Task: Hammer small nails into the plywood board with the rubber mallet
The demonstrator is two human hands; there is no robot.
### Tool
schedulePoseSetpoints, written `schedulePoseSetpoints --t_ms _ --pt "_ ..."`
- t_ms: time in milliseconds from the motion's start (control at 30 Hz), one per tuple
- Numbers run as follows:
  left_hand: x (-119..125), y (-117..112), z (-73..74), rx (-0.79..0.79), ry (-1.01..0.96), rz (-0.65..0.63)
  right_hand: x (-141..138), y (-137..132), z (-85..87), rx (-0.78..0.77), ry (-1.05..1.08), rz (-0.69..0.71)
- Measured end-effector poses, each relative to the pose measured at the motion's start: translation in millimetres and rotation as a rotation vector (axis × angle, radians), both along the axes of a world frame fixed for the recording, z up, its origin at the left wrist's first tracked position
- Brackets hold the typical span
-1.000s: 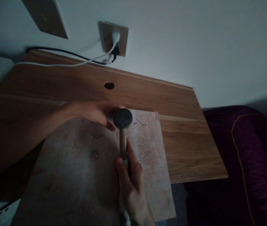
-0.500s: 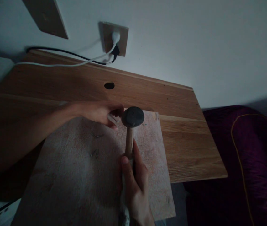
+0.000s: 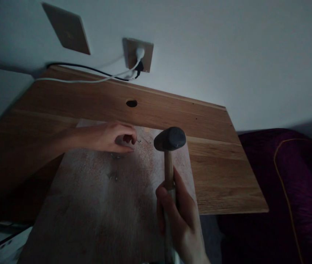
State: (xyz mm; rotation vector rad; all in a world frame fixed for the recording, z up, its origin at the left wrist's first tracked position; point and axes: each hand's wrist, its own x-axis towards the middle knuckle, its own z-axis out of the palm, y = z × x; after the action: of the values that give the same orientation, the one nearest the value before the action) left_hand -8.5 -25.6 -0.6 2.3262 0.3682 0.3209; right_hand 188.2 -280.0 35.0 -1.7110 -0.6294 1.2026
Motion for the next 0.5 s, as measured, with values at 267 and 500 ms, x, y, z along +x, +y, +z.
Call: schedulePoseSetpoints --t_ms 267,500 --pt "-26.6 -39.7 -15.9 0.272 0.116 0.071 16.9 -47.1 -36.9 -0.173 -0.251 0.089" --pt "-16.5 -14.7 -5.2 0.244 0.111 0.047 9.1 -49.7 -46.5 -0.161 -0.358 0.063"
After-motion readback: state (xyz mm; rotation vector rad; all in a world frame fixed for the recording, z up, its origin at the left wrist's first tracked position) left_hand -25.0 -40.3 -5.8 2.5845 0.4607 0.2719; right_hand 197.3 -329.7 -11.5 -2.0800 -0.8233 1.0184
